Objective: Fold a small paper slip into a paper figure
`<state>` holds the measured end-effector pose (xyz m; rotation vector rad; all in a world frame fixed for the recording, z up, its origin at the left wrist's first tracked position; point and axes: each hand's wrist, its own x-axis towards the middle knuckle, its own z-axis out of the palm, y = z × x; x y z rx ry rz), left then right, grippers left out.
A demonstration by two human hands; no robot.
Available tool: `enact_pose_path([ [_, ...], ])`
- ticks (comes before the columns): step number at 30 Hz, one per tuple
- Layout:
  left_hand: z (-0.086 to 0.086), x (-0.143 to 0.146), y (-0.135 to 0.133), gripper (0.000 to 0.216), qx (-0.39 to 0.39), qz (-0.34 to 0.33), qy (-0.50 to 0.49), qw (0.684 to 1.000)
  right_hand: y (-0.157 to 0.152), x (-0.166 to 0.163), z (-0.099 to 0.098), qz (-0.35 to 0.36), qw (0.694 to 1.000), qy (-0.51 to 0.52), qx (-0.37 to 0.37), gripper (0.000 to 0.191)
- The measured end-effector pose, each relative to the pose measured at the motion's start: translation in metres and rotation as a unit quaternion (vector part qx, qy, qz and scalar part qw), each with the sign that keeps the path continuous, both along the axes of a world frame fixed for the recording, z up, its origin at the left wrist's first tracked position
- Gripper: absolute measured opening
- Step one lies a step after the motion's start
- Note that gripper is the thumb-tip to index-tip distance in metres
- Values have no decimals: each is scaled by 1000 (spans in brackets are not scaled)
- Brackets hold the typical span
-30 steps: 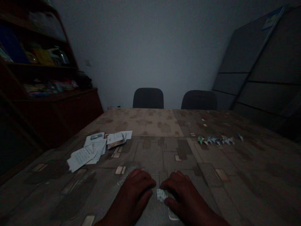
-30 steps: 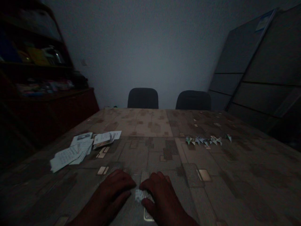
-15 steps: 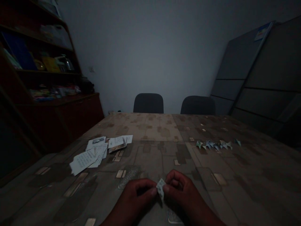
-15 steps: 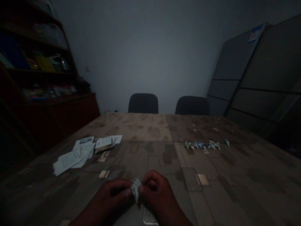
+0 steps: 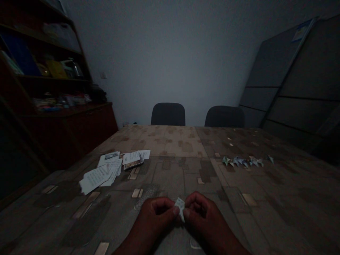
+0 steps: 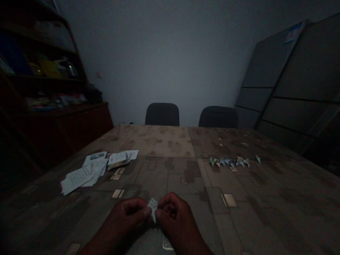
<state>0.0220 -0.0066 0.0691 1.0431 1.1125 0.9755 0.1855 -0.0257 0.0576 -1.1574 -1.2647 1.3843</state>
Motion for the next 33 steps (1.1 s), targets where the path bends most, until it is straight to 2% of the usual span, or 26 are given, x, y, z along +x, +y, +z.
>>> enact_pose_path([
  [3, -2, -2, -2, 25, -4, 16, -9, 1000, -1, 2, -1, 38, 999, -24, -3, 16],
  [7, -7, -5, -6, 27, 0, 36, -36, 999, -3, 3, 1, 49, 996, -71, 9, 18],
  [10, -10, -6, -7, 27, 0, 26, -39, 999, -5, 2, 3, 51, 994, -98, 8, 16],
  [12, -11, -6, -7, 26, 4, 18, -42, 999, -6, 1, 5, 45, 989, -133, 37, 13],
  [16, -17, -4, -7, 25, 22, 46, -43, 998, -7, -1, 6, 37, 977, -184, 97, 12],
  [21, -27, -7, -5, 31, 17, 31, -49, 998, -6, -1, 6, 45, 981, -167, 83, 15],
  [26, -27, -8, -4, 28, 32, 38, -60, 997, -8, 2, 8, 54, 982, -156, 90, 22],
  [31, -25, -7, -5, 26, 42, 56, -44, 997, -8, 3, 2, 51, 971, -208, 108, 6],
  [33, -26, -7, -6, 26, 49, 53, -32, 997, -8, 1, 0, 45, 968, -223, 107, 4],
])
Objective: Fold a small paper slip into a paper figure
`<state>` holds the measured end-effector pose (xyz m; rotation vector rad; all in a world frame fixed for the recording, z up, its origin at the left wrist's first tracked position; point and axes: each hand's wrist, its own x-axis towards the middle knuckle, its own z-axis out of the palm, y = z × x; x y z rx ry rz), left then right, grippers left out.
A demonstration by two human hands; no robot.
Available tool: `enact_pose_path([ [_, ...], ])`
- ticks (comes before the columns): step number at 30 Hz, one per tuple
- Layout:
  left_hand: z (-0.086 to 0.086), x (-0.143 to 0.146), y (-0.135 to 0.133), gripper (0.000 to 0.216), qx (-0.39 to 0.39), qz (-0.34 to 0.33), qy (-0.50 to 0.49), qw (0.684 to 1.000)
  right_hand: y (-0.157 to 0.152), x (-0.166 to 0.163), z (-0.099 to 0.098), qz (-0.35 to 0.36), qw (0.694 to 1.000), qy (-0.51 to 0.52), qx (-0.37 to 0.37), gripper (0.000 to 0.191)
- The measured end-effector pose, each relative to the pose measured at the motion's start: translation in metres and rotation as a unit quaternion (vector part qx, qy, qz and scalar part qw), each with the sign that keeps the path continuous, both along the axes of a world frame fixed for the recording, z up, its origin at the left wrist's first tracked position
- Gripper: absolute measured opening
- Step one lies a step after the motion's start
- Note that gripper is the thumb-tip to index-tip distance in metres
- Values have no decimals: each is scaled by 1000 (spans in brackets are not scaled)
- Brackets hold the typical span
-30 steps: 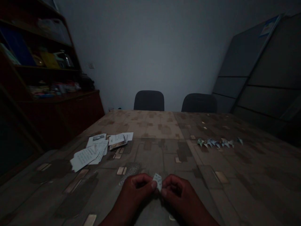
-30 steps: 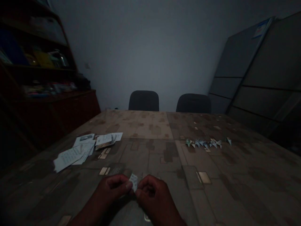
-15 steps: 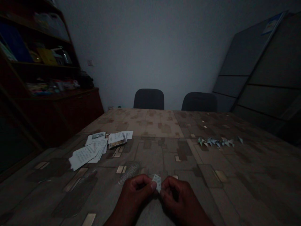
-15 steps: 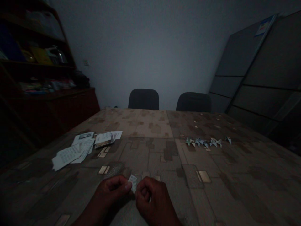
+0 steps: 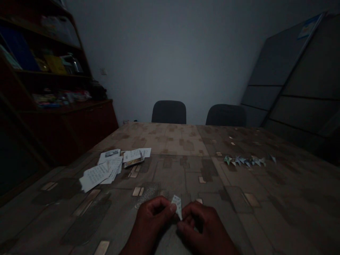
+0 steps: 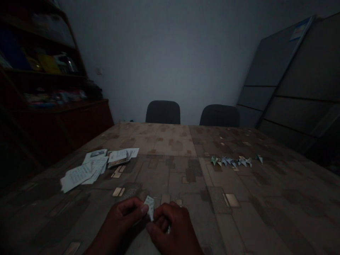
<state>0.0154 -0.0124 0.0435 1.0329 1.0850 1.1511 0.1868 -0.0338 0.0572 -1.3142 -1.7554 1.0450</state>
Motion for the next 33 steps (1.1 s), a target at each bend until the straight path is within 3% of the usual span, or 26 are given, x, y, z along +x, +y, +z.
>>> enact_pose_path([
  [8, 0, 1, -3, 26, -1, 12, 22, 1000, 0, -2, -7, -16, 999, -27, 34, 10],
  [14, -9, 1, -4, 34, -32, -12, -48, 998, 1, -1, -8, 1, 999, 50, -1, 18],
  [19, -7, 1, -5, 37, -58, -25, -95, 993, 1, -2, -5, 16, 994, 99, -33, 24],
  [27, -5, 3, -1, 37, -21, -91, -55, 994, 3, 0, -5, 32, 981, 181, -68, 40],
  [33, -7, 2, -4, 22, 12, -42, 22, 999, 2, -3, -11, 58, 969, 219, -100, 50],
])
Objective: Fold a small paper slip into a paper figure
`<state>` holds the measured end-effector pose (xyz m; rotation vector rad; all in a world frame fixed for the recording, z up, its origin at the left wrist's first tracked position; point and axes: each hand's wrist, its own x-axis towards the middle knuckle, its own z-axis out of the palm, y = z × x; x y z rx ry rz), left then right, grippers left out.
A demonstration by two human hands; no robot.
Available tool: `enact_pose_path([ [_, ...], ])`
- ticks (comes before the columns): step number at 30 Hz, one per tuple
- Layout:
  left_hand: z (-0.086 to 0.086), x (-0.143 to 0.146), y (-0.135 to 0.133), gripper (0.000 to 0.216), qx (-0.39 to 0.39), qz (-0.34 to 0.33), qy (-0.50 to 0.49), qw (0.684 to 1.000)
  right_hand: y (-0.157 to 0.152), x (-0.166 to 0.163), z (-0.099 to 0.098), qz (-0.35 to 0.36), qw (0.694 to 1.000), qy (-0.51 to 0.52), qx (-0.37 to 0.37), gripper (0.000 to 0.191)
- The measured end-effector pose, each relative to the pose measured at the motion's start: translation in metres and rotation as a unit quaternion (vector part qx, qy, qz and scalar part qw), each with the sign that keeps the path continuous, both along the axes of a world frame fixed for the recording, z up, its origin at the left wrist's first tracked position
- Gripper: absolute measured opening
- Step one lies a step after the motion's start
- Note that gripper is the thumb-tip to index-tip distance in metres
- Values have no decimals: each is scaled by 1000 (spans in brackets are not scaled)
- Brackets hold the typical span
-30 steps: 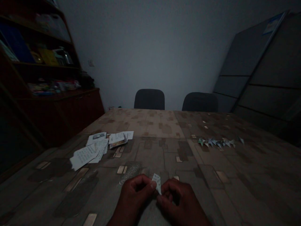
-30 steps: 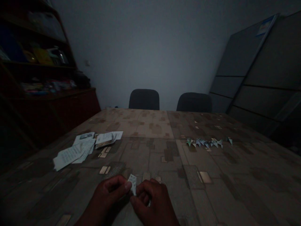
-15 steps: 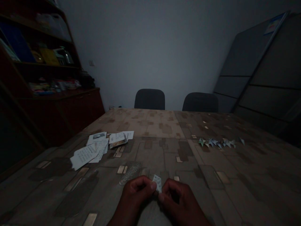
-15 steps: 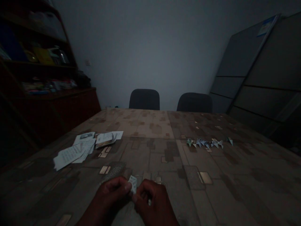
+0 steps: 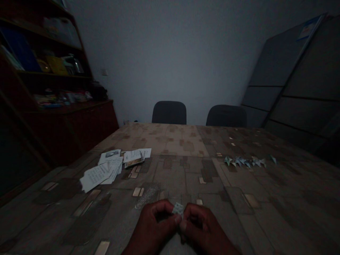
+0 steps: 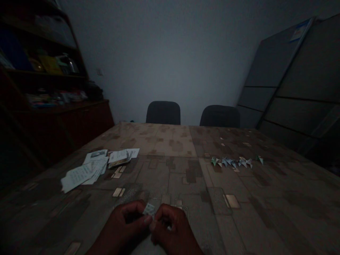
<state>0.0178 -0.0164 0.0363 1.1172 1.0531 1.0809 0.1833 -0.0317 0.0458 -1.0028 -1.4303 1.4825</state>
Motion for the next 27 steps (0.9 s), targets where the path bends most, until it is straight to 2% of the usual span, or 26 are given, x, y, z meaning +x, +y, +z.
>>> enact_pose_path([
  [2, -3, 0, 2, 24, -7, 4, -13, 1000, 0, 0, -1, 4, 1000, 3, 0, 51],
  [5, -4, -1, 6, 28, -30, -29, -40, 998, 0, 0, -1, 1, 1000, 10, -17, 52],
  [9, 5, -5, 10, 41, -35, -72, -62, 995, 1, 2, 2, 18, 998, 36, -45, 52],
  [11, 10, -6, 8, 37, -30, -80, -62, 994, 1, 2, 4, 21, 997, 44, -58, 52],
  [16, 20, -1, 2, 16, -29, -45, 3, 999, 1, 2, 4, 35, 998, 29, -50, 55],
  [21, 20, 6, 2, 15, -36, 4, 43, 998, 0, 1, 0, 14, 999, -30, 6, 55],
  [27, 9, 2, 6, 24, -26, -27, 11, 999, 3, 3, -6, 10, 1000, -14, 20, 55],
])
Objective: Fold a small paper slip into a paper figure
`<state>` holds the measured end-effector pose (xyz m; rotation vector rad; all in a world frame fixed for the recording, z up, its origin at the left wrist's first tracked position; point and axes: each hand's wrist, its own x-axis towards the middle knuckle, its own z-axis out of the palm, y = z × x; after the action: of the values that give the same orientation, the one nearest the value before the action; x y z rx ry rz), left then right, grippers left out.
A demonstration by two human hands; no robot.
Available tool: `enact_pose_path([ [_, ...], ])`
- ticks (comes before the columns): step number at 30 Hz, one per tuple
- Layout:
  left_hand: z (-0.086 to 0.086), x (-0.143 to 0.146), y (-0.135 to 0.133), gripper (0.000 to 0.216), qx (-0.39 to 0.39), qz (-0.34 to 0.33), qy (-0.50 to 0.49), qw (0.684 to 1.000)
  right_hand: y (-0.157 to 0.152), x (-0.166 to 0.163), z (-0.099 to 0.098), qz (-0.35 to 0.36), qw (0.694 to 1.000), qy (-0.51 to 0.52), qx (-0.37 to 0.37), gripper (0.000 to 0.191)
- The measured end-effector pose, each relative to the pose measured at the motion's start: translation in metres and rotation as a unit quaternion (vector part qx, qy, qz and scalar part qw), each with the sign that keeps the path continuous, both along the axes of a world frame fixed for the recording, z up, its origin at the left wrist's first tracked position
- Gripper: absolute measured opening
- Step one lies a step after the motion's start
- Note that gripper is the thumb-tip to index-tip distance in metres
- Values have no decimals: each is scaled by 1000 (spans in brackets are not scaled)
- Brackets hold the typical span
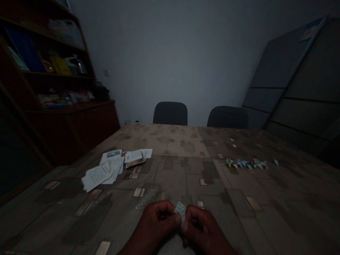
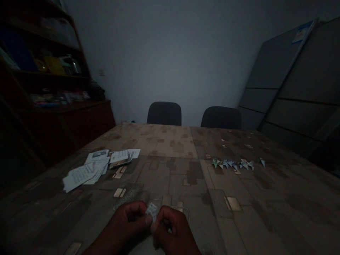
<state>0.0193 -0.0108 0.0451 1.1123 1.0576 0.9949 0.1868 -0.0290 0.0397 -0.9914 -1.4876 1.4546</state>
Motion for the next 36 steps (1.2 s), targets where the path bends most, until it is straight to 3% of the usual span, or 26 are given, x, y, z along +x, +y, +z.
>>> enact_pose_path([
  [4, 4, -5, 1, 27, -4, -25, -29, 999, 0, 0, 1, 15, 999, 30, -39, 56],
  [9, 18, -2, -1, 19, 25, 32, 57, 998, -1, 0, 2, 22, 999, 25, -28, 55],
  [19, 9, -3, 1, 20, 13, -13, -8, 1000, -2, -1, 4, 14, 999, 25, -46, 57],
  [23, 12, 0, 0, 16, 13, -25, -13, 1000, -3, -2, 8, 14, 998, -9, -53, 50],
  [26, 17, 4, 0, 12, 6, 10, 13, 1000, -1, 1, 14, -12, 996, -86, 4, 35],
  [29, 19, 6, 0, 17, -10, 31, 39, 999, 0, 6, 23, -82, 985, -138, 66, 18],
  [36, -8, 6, -2, 22, -40, -36, 34, 998, -6, 3, 31, -112, 980, -134, 98, 24],
])
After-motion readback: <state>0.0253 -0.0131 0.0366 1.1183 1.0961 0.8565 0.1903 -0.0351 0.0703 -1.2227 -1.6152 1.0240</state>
